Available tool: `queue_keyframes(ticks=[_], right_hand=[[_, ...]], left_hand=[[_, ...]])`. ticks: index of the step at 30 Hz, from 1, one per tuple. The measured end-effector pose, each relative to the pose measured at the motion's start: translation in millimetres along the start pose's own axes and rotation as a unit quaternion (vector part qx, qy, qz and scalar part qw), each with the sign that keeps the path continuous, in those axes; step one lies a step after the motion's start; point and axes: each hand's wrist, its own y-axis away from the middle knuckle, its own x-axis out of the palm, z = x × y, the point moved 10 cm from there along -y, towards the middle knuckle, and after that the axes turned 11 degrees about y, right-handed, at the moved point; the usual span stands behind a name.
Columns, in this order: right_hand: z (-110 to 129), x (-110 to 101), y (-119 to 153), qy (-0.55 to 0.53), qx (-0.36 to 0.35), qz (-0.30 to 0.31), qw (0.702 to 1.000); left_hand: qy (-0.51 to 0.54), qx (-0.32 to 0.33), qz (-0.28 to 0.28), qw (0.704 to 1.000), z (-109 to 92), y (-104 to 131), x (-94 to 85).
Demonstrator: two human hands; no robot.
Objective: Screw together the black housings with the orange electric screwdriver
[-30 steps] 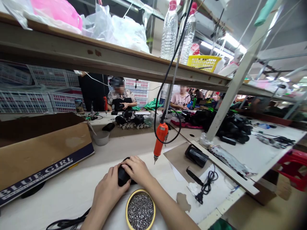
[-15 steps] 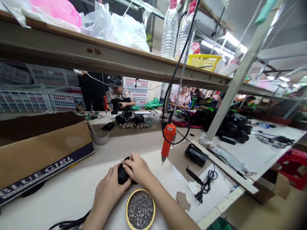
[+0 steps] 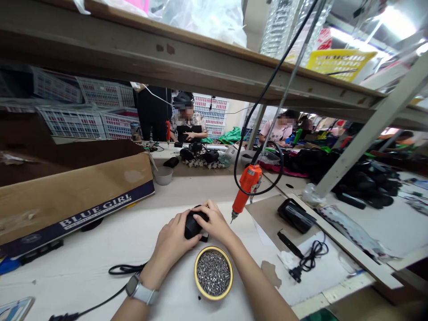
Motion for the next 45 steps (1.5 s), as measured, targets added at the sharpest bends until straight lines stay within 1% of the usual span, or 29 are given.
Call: queue_keyframes(ticks=[7, 12, 16, 20, 26, 37, 41, 45], right_hand=[[9, -4, 0, 0.031, -0.003, 0.014, 0.999], [16, -2, 0, 0.063, -0.004, 0.033, 0.997], [15, 2, 2, 0.065, 0.003, 0.041, 0.997], [12, 2, 4, 0.047, 0.002, 0.046, 0.998], [12, -4, 4, 0.023, -0.005, 0.041, 0.999], [10, -2, 2, 0.031, -0.009, 0.025, 0.999], [10, -5, 2, 0.053, 0.000, 0.022, 0.998], [10, -1, 2, 0.075, 0.008, 0.028, 0.997]], left_hand=[[-0.002, 0.015, 0.000, 1.000, 2, -1, 4.5], [0.000, 0.022, 0.000, 1.000, 8, -2, 8.5], [0.008, 0.018, -0.004, 1.000, 14, -4, 7.3], [0.012, 0.020, -0.009, 1.000, 13, -3, 3.2], [0.025, 0.057, -0.013, 0.998, 9, -4, 0.8], [0.087, 0.088, -0.041, 0.992, 22, -6, 4.7], [0.102, 0.073, -0.058, 0.990, 31, -8, -2.9], [0.097, 0.095, -0.059, 0.989, 38, -12, -9.5]])
